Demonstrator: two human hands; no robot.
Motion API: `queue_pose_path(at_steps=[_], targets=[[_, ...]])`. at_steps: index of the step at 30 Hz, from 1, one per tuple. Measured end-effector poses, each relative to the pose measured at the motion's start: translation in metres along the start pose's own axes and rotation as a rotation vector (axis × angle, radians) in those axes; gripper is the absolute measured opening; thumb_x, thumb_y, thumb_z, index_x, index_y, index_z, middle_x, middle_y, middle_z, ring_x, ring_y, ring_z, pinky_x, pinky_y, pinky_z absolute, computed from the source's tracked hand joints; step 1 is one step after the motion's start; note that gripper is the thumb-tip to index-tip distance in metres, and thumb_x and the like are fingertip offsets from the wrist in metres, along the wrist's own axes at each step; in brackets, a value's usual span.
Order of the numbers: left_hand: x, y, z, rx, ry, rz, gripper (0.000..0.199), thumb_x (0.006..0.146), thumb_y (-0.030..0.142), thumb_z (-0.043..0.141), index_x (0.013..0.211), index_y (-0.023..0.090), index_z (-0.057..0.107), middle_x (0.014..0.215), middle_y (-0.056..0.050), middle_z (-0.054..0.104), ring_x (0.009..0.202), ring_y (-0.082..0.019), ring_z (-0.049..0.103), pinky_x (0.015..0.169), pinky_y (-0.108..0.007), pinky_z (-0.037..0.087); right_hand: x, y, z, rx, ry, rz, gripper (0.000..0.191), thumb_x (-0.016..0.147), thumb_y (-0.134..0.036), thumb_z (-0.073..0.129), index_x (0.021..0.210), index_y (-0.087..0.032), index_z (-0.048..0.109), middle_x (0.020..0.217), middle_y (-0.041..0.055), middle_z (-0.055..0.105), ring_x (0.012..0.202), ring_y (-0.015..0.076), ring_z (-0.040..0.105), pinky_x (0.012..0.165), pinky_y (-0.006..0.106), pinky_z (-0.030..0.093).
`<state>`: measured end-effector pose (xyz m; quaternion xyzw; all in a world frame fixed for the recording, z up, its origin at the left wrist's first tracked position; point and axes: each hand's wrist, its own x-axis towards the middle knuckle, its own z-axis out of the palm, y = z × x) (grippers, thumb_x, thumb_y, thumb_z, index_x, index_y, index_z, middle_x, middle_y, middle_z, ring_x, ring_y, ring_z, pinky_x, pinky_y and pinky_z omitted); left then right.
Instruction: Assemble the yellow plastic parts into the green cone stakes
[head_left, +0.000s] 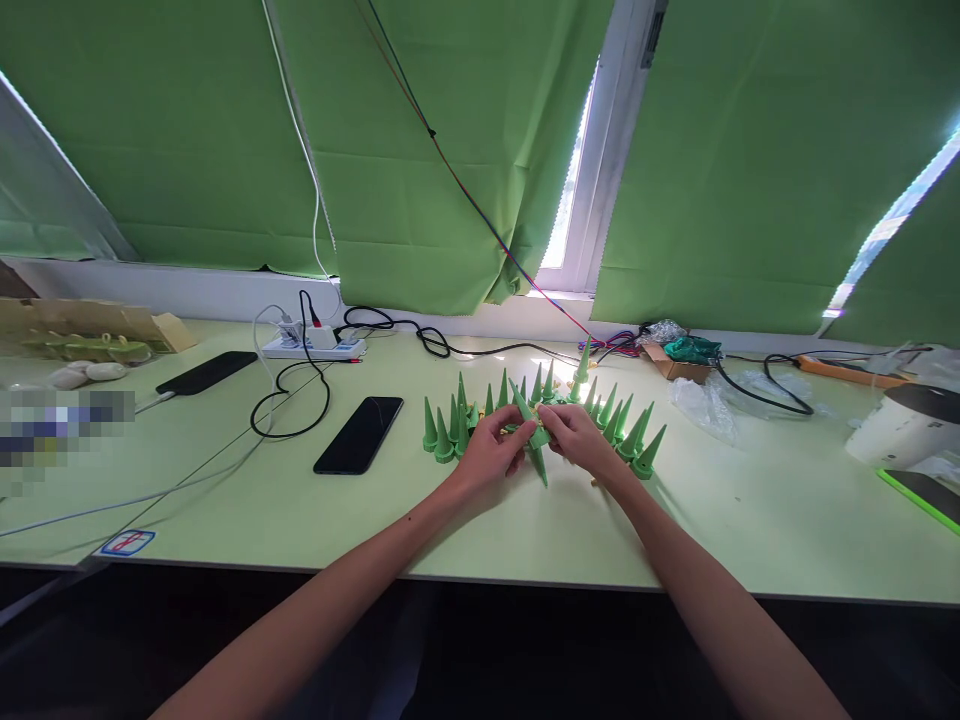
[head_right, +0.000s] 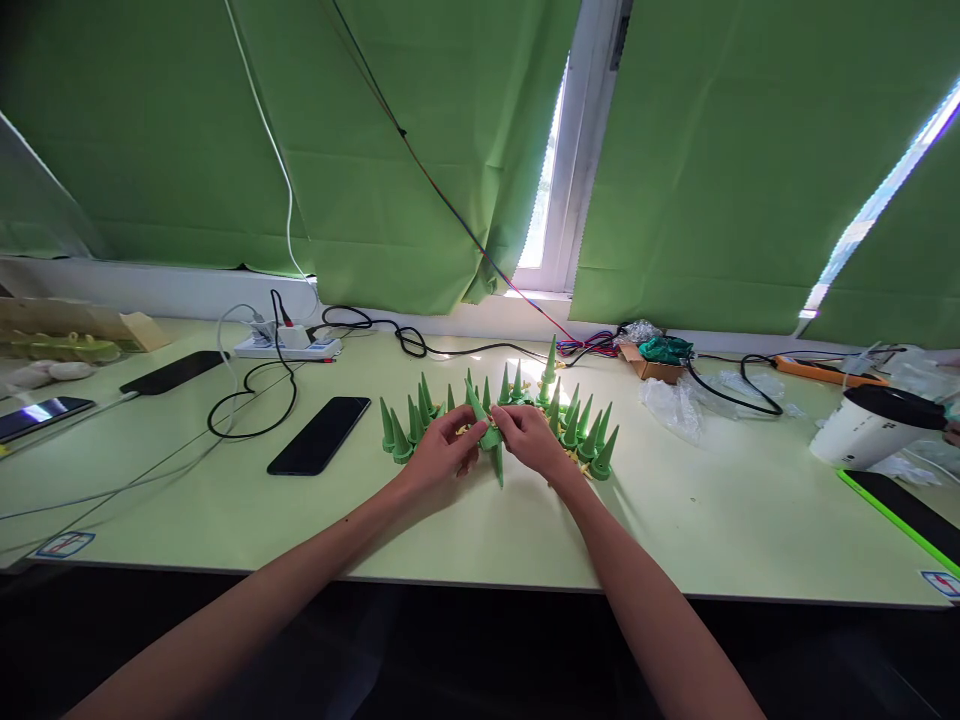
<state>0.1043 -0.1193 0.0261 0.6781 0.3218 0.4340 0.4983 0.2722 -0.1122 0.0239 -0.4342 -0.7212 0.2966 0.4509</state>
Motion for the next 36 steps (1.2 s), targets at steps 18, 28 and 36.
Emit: queue_pose_path(at_steps=[18,28,36], targets=[[-0.003,-0.001,0.006,0.351,0.256,0.18,0.025,0.088,0.042,0.055,0.101,0.02,0.058,0.106,-0.005,0.055,0.059,-0.008,0.048,0.055,-0.023,0.04,0.003,0.003,0.002,-0.086,0.178,0.016,0.053,0.092,-0.057,0.04,0.054,-0.021,0.035,0.046,-0.0037,0.036,0.045,0.0103,0.035,0.046,0.025,0.029],[0.004,-0.007,0.002,-0.013,0.145,-0.096,0.054,0.088,0.062,0.044,0.062,0.016,0.055,0.047,0.002,0.046,0.038,-0.008,0.039,0.041,-0.023,0.03,0.002,0.002,0.002,-0.051,0.211,-0.039,0.049,0.094,-0.056,0.04,0.06,-0.02,0.041,0.05,-0.0029,0.042,0.048,0.011,0.039,0.048,0.024,0.031],[0.007,-0.014,0.002,-0.184,0.065,-0.231,0.061,0.08,0.069,0.05,0.062,0.013,0.061,0.062,-0.006,0.06,0.038,-0.007,0.044,0.032,-0.022,0.027,-0.001,0.002,0.007,-0.089,0.132,-0.096,0.047,0.095,-0.051,0.04,0.06,-0.02,0.04,0.052,-0.0036,0.041,0.05,0.0106,0.036,0.05,0.024,0.03]])
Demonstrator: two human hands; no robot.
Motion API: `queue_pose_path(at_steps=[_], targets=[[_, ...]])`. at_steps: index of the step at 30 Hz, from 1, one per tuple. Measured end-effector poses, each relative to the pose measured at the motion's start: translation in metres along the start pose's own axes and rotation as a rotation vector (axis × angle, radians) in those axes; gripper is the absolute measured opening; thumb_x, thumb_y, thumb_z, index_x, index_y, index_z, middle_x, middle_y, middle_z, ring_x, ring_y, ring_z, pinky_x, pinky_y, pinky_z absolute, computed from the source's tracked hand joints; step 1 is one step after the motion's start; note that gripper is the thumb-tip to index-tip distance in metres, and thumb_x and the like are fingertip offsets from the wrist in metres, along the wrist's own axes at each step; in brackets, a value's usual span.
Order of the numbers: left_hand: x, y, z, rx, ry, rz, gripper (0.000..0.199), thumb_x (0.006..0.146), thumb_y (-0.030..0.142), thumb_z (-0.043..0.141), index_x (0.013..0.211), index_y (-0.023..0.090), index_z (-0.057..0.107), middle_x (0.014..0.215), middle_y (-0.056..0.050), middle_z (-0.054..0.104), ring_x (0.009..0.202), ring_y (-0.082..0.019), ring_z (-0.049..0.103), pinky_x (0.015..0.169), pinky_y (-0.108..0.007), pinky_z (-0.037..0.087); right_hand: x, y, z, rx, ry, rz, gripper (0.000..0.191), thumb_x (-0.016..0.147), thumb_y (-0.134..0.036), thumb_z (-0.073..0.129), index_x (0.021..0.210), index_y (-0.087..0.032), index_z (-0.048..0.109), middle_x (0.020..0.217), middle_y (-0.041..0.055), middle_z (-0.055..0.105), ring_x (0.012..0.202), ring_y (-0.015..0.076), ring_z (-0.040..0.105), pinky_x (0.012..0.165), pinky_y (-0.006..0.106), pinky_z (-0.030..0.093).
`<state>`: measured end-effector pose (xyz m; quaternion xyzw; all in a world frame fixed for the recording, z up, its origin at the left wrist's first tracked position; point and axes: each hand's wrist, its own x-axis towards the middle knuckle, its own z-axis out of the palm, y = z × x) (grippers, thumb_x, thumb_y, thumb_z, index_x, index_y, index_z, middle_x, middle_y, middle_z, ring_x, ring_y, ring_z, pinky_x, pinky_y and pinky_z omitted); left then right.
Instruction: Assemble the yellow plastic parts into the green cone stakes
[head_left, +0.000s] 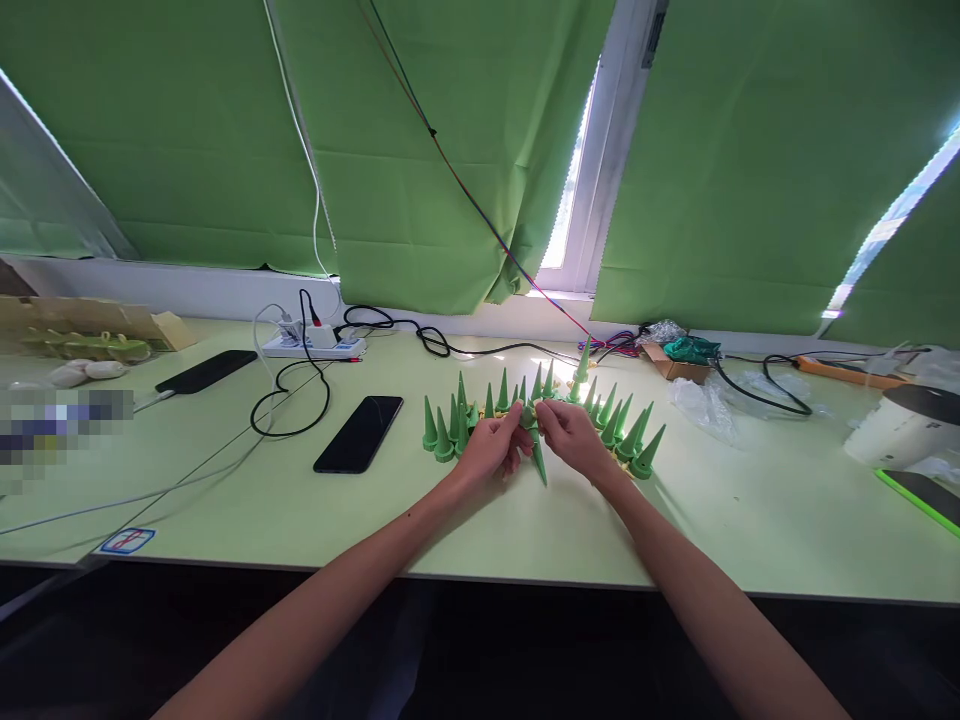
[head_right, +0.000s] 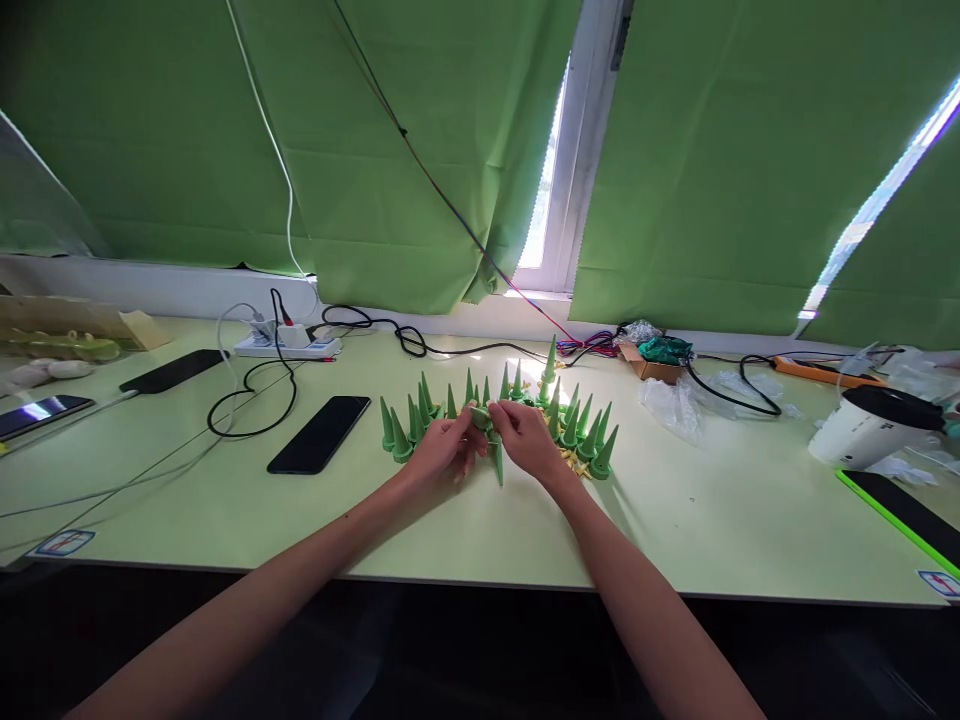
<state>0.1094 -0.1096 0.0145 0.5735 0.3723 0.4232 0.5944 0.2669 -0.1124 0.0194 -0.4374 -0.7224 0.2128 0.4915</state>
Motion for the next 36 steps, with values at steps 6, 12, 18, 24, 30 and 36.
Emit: queue_pose_path(at_steps=[6,12,18,24,30,36], targets=[[0.0,-0.002,-0.002,0.025,-0.048,0.005,0.061,0.078,0.071,0.052,0.068,0.012,0.062,0.074,-0.008,0.065,0.039,-0.006,0.045,0.032,-0.022,0.028,-0.001,0.004,0.002,0.012,-0.008,0.014,0.047,0.095,-0.052,0.038,0.06,-0.021,0.038,0.052,-0.0031,0.04,0.05,0.0114,0.036,0.05,0.025,0.03],[-0.008,0.005,-0.001,0.147,-0.04,0.106,0.05,0.082,0.064,0.053,0.073,0.016,0.059,0.05,0.003,0.047,0.039,-0.007,0.04,0.039,-0.022,0.029,0.0,0.001,0.002,-0.013,0.018,0.026,0.053,0.096,-0.055,0.034,0.054,-0.021,0.035,0.049,-0.0027,0.037,0.048,0.0117,0.034,0.05,0.027,0.029],[-0.015,0.014,0.0,0.272,0.008,0.199,0.037,0.082,0.054,0.06,0.073,0.018,0.054,0.049,0.004,0.046,0.044,-0.009,0.041,0.045,-0.023,0.029,0.0,0.005,0.004,0.124,-0.011,0.145,0.055,0.091,-0.064,0.038,0.056,-0.022,0.033,0.045,-0.0043,0.035,0.042,0.0101,0.034,0.042,0.026,0.028],[-0.013,0.012,0.001,0.414,0.083,0.327,0.027,0.082,0.044,0.061,0.075,0.019,0.054,0.062,0.002,0.052,0.052,-0.011,0.046,0.05,-0.023,0.033,0.0,0.0,0.005,0.279,-0.044,0.249,0.058,0.084,-0.069,0.047,0.053,-0.022,0.033,0.041,-0.0057,0.031,0.034,0.0087,0.034,0.035,0.025,0.023],[-0.015,0.012,0.003,0.51,0.085,0.43,0.021,0.086,0.037,0.056,0.078,0.018,0.057,0.067,0.001,0.057,0.051,-0.009,0.044,0.052,-0.024,0.033,0.0,-0.008,0.002,0.466,-0.107,0.327,0.06,0.081,-0.07,0.052,0.051,-0.022,0.033,0.041,-0.0076,0.026,0.029,0.0068,0.032,0.032,0.024,0.017],[-0.013,0.014,0.003,0.362,0.044,0.323,0.029,0.084,0.04,0.059,0.068,0.019,0.047,0.06,0.003,0.051,0.047,-0.009,0.044,0.046,-0.023,0.033,-0.001,-0.009,0.006,0.466,-0.066,0.291,0.06,0.08,-0.071,0.051,0.051,-0.022,0.032,0.041,-0.0072,0.027,0.031,0.0069,0.031,0.032,0.024,0.018]])
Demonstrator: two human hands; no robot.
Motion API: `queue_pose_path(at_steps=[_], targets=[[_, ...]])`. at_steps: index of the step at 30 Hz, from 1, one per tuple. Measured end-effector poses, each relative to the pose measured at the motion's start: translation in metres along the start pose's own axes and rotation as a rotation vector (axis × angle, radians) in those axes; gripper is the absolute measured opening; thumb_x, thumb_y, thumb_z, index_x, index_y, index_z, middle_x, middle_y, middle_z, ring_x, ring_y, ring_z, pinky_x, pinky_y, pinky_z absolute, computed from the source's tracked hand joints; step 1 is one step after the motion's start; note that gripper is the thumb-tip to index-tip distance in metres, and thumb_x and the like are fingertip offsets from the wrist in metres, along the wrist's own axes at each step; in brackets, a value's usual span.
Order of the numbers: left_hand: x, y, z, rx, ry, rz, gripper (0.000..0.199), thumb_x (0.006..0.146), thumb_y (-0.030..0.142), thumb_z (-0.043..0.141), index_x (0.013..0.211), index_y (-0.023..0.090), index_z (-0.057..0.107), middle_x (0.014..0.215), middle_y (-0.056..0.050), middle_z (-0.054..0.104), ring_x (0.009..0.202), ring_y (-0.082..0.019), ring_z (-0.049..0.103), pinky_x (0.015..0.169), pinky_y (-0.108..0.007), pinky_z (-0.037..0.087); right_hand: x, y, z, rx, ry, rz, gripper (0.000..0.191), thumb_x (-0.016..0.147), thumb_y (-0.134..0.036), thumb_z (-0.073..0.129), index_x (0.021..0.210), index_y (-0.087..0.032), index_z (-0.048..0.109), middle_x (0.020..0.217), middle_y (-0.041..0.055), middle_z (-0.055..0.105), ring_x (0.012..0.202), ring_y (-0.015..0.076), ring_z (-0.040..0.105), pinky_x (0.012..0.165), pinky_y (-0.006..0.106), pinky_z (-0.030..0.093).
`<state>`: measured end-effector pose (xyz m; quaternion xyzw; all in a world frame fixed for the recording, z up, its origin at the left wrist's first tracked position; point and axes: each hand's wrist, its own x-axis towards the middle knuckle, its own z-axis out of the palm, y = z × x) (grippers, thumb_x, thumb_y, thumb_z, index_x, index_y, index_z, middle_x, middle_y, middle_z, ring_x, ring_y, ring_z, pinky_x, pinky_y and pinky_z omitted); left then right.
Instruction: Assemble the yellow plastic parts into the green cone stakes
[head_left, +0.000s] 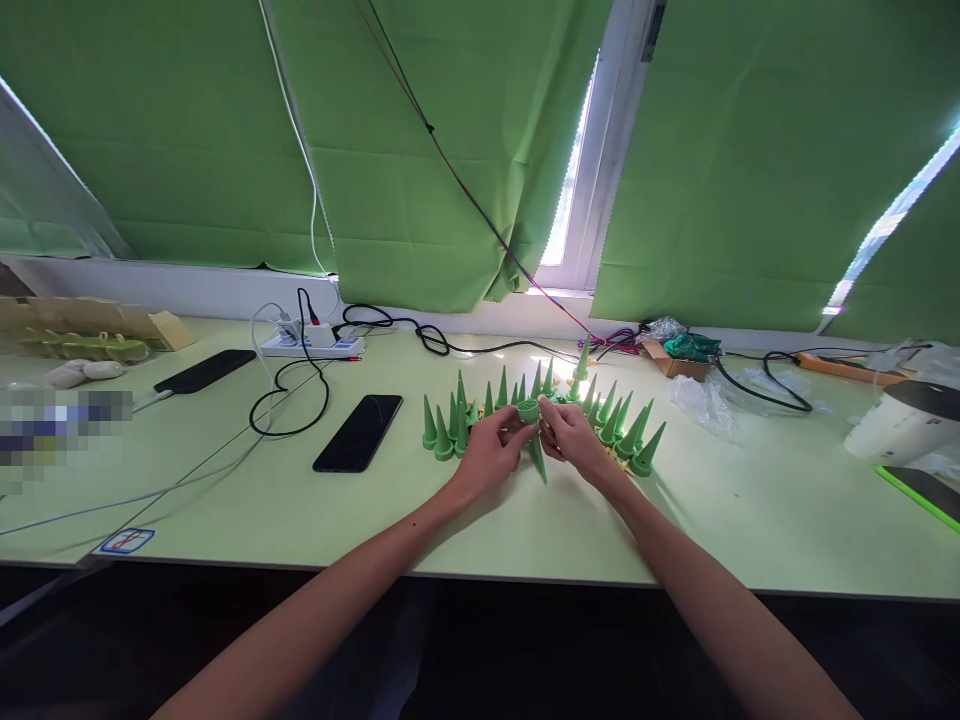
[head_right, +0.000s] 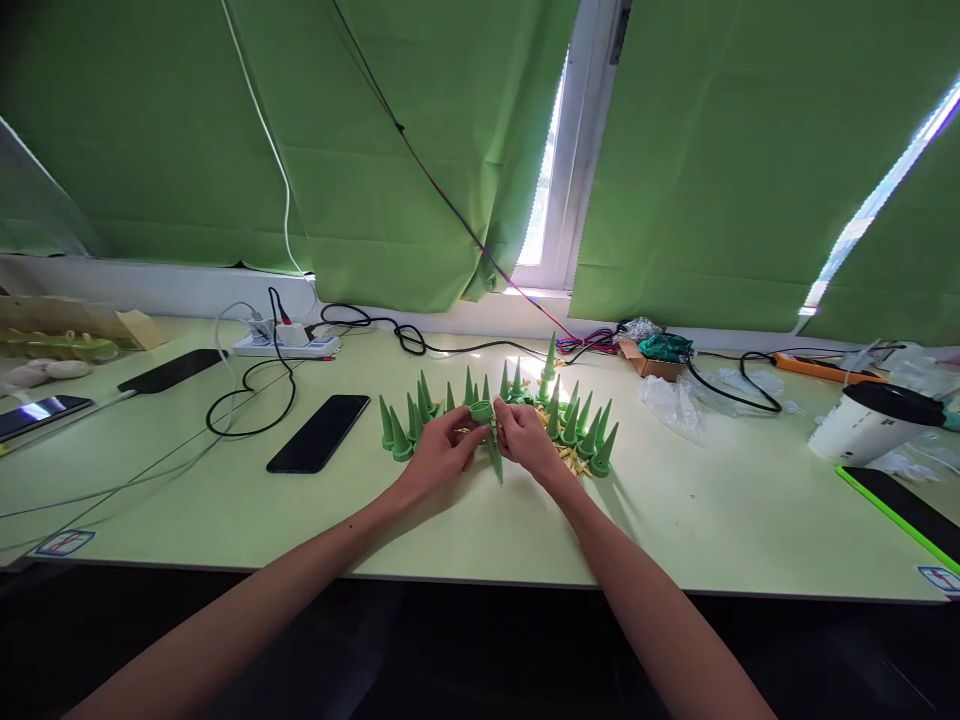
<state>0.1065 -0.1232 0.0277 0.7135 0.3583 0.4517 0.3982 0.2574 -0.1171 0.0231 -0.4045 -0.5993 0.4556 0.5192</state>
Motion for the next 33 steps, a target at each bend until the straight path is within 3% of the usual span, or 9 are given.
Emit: queue_pose_path(at_steps=[8,16,23,30,33], targets=[[0.001,-0.003,-0.003,-0.191,-0.089,-0.089,0.038,0.081,0.047,0.064,0.068,0.019,0.043,0.053,0.006,0.044,0.037,-0.007,0.043,0.038,-0.022,0.028,-0.002,0.007,0.006,0.003,0.063,-0.039,0.057,0.082,-0.068,0.051,0.053,-0.022,0.031,0.044,-0.007,0.027,0.036,0.0067,0.028,0.034,0.024,0.022],[0.004,-0.011,-0.005,-0.282,-0.128,-0.139,0.037,0.081,0.047,0.066,0.069,0.016,0.049,0.053,0.007,0.042,0.037,-0.004,0.041,0.035,-0.02,0.026,0.001,0.017,0.0,-0.206,0.075,-0.171,0.052,0.091,-0.06,0.042,0.057,-0.021,0.035,0.049,-0.0047,0.032,0.043,0.0088,0.032,0.041,0.025,0.027],[0.008,-0.018,-0.004,-0.532,-0.184,-0.248,0.035,0.075,0.044,0.073,0.077,0.013,0.057,0.053,0.007,0.046,0.033,-0.002,0.037,0.032,-0.02,0.022,0.002,0.018,-0.002,-0.368,0.072,-0.255,0.046,0.095,-0.051,0.039,0.06,-0.021,0.036,0.052,-0.0033,0.037,0.048,0.0103,0.034,0.047,0.025,0.03],[0.01,-0.018,-0.003,-0.631,-0.197,-0.303,0.037,0.071,0.042,0.077,0.075,0.012,0.056,0.052,0.007,0.047,0.033,-0.003,0.041,0.03,-0.019,0.024,0.002,0.016,-0.002,-0.418,0.103,-0.267,0.046,0.096,-0.05,0.038,0.06,-0.021,0.037,0.051,-0.0034,0.039,0.049,0.0108,0.037,0.048,0.025,0.03],[0.01,-0.021,-0.001,-0.653,-0.152,-0.309,0.039,0.071,0.041,0.078,0.086,0.013,0.056,0.052,0.007,0.048,0.032,-0.004,0.041,0.03,-0.019,0.025,0.002,0.015,-0.002,-0.432,0.125,-0.277,0.047,0.096,-0.049,0.038,0.058,-0.02,0.037,0.049,-0.0035,0.039,0.048,0.0106,0.036,0.048,0.025,0.029]])
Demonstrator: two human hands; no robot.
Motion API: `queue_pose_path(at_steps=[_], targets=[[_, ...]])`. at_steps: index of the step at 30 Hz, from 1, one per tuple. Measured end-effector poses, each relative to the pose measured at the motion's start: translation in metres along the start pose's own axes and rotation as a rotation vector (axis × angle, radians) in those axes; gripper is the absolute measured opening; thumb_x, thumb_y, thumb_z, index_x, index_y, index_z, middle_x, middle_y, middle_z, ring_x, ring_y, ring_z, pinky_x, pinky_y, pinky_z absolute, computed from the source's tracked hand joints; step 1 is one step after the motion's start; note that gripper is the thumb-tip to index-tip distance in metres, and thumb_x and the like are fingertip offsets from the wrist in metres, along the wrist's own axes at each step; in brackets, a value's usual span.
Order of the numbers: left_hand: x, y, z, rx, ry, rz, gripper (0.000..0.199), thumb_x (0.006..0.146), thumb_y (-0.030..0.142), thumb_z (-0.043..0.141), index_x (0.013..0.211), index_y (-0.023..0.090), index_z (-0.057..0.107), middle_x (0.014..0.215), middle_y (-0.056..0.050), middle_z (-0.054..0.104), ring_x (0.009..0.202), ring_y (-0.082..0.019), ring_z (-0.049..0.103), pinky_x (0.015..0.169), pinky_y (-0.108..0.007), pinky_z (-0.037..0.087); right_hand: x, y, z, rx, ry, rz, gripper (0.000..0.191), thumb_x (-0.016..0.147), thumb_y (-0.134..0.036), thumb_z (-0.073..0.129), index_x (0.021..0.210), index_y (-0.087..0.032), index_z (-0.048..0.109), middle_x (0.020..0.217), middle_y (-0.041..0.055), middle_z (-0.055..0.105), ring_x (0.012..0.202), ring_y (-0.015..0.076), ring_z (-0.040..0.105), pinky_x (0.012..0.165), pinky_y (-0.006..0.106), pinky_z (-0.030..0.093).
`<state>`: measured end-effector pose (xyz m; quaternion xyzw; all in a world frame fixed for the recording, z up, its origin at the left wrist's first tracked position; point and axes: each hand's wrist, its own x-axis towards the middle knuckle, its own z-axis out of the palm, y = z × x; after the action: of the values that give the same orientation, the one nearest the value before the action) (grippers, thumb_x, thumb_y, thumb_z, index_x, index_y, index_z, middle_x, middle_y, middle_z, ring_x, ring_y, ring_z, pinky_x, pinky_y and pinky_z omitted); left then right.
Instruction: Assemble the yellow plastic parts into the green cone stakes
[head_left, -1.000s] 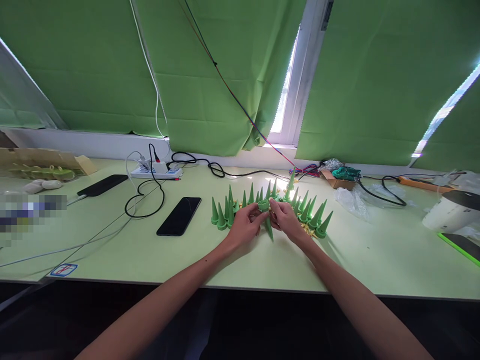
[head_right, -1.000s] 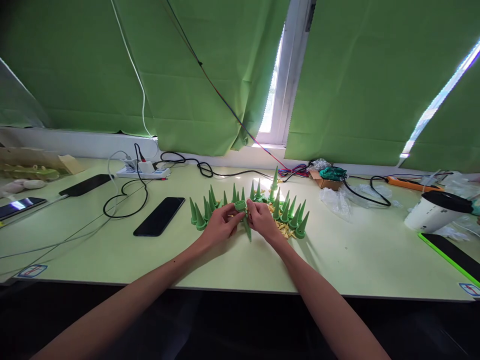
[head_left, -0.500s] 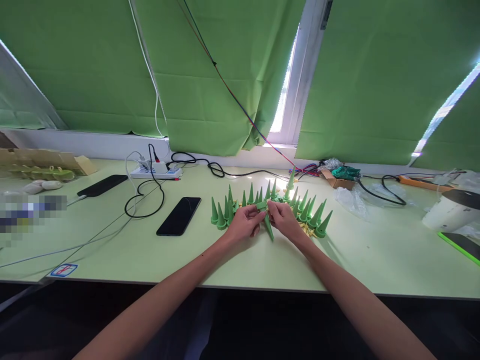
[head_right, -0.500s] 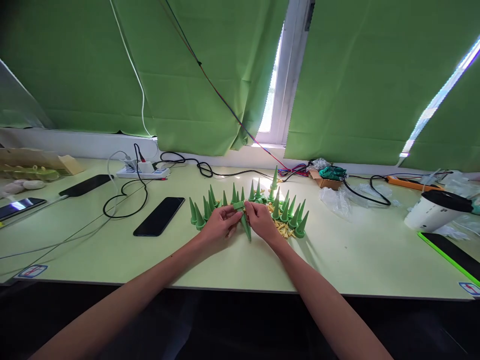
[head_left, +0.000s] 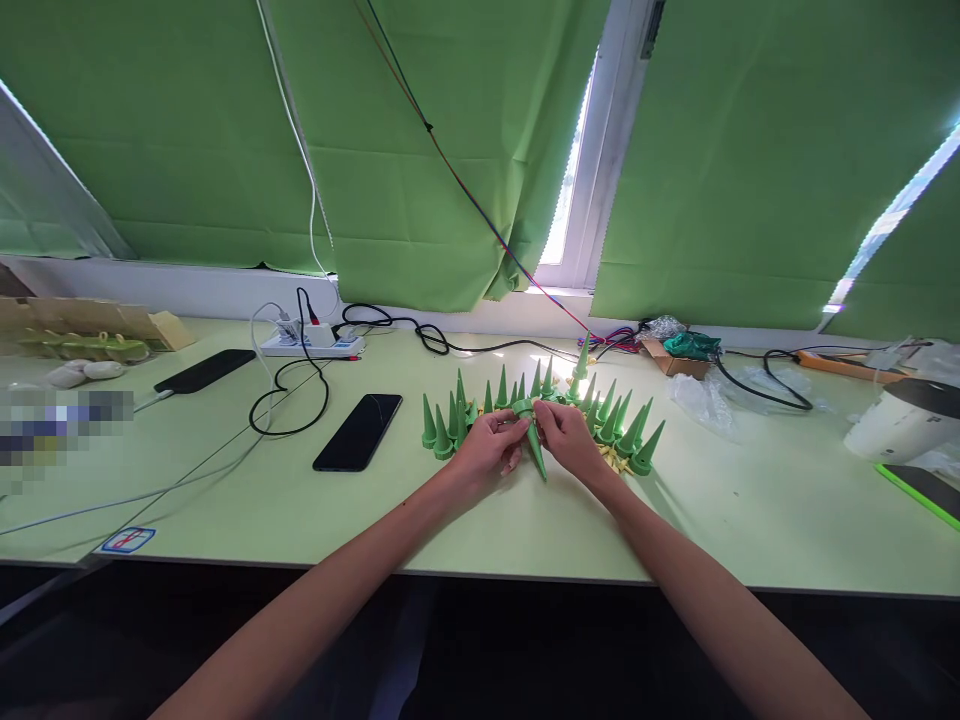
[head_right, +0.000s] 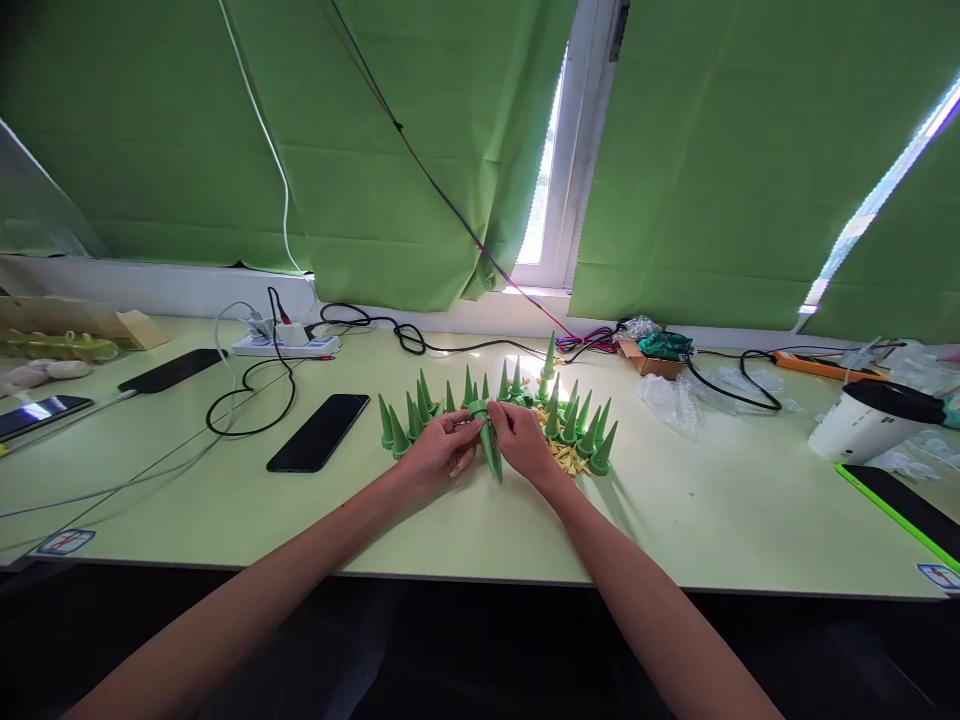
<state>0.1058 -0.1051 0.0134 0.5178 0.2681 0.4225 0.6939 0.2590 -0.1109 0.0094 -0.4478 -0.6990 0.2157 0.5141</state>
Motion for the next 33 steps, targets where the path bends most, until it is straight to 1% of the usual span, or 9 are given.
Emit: queue_pose_path(at_steps=[3,4,6,11,15,19,23,29,33], targets=[[0.001,-0.002,0.001,-0.016,0.062,0.025,0.053,0.071,0.04,0.078,0.109,0.015,0.051,0.048,0.01,0.047,0.032,-0.006,0.041,0.03,-0.019,0.025,0.0,-0.003,-0.001,-0.01,0.012,-0.007,0.048,0.096,-0.048,0.038,0.057,-0.02,0.04,0.049,-0.003,0.042,0.048,0.0106,0.038,0.049,0.025,0.03],[0.0,-0.002,0.001,-0.01,0.071,0.036,0.057,0.072,0.04,0.077,0.115,0.016,0.048,0.046,0.01,0.047,0.032,-0.007,0.041,0.03,-0.018,0.025,0.0,-0.004,-0.001,-0.01,0.013,-0.009,0.049,0.096,-0.048,0.038,0.057,-0.02,0.041,0.049,-0.0028,0.043,0.048,0.0106,0.039,0.049,0.025,0.031],[0.0,-0.001,0.002,-0.002,0.081,0.042,0.058,0.074,0.04,0.076,0.118,0.016,0.047,0.046,0.01,0.047,0.032,-0.007,0.041,0.03,-0.018,0.026,0.0,-0.006,-0.001,-0.003,0.01,-0.013,0.049,0.097,-0.048,0.038,0.057,-0.02,0.043,0.049,-0.0023,0.046,0.048,0.0106,0.041,0.05,0.025,0.032],[0.0,0.003,0.004,-0.008,0.091,0.001,0.054,0.074,0.041,0.075,0.115,0.016,0.051,0.06,0.002,0.061,0.034,-0.008,0.045,0.03,-0.02,0.031,-0.002,-0.011,-0.001,-0.009,-0.015,-0.038,0.048,0.097,-0.045,0.038,0.058,-0.019,0.048,0.052,-0.0011,0.053,0.049,0.0107,0.045,0.052,0.024,0.035],[-0.001,0.005,0.006,0.003,0.107,-0.016,0.048,0.077,0.04,0.072,0.114,0.013,0.055,0.065,-0.002,0.063,0.036,-0.007,0.045,0.031,-0.02,0.033,-0.002,-0.013,-0.003,-0.06,-0.045,-0.077,0.048,0.097,-0.044,0.038,0.059,-0.018,0.05,0.054,-0.0011,0.054,0.049,0.0103,0.045,0.054,0.024,0.035],[-0.002,0.005,0.006,0.052,0.105,-0.005,0.048,0.079,0.043,0.07,0.113,0.012,0.058,0.064,-0.001,0.062,0.034,-0.006,0.041,0.031,-0.02,0.032,-0.002,-0.012,-0.002,-0.121,-0.047,-0.084,0.048,0.096,-0.047,0.04,0.058,-0.018,0.05,0.053,-0.0009,0.055,0.049,0.0103,0.043,0.053,0.024,0.034],[-0.002,0.004,0.005,0.139,0.078,0.006,0.048,0.079,0.05,0.067,0.107,0.012,0.062,0.061,0.0,0.06,0.032,-0.004,0.039,0.03,-0.019,0.03,-0.002,-0.012,-0.002,-0.165,-0.05,-0.075,0.051,0.094,-0.052,0.042,0.056,-0.019,0.046,0.05,-0.0015,0.054,0.048,0.0101,0.04,0.052,0.024,0.033],[0.002,0.0,-0.001,0.134,0.056,-0.005,0.05,0.079,0.053,0.066,0.108,0.012,0.062,0.063,0.0,0.06,0.035,-0.005,0.043,0.031,-0.019,0.03,-0.002,-0.014,-0.003,-0.175,-0.076,-0.076,0.054,0.096,-0.054,0.033,0.056,-0.02,0.045,0.052,-0.0005,0.055,0.049,0.0112,0.043,0.055,0.025,0.035],[0.003,-0.002,-0.002,0.142,0.05,0.008,0.05,0.079,0.053,0.066,0.108,0.012,0.062,0.063,-0.001,0.06,0.035,-0.006,0.043,0.032,-0.019,0.031,-0.003,-0.014,-0.003,-0.174,-0.074,-0.08,0.053,0.096,-0.052,0.031,0.056,-0.02,0.043,0.053,-0.0003,0.055,0.05,0.0112,0.044,0.056,0.025,0.035]])
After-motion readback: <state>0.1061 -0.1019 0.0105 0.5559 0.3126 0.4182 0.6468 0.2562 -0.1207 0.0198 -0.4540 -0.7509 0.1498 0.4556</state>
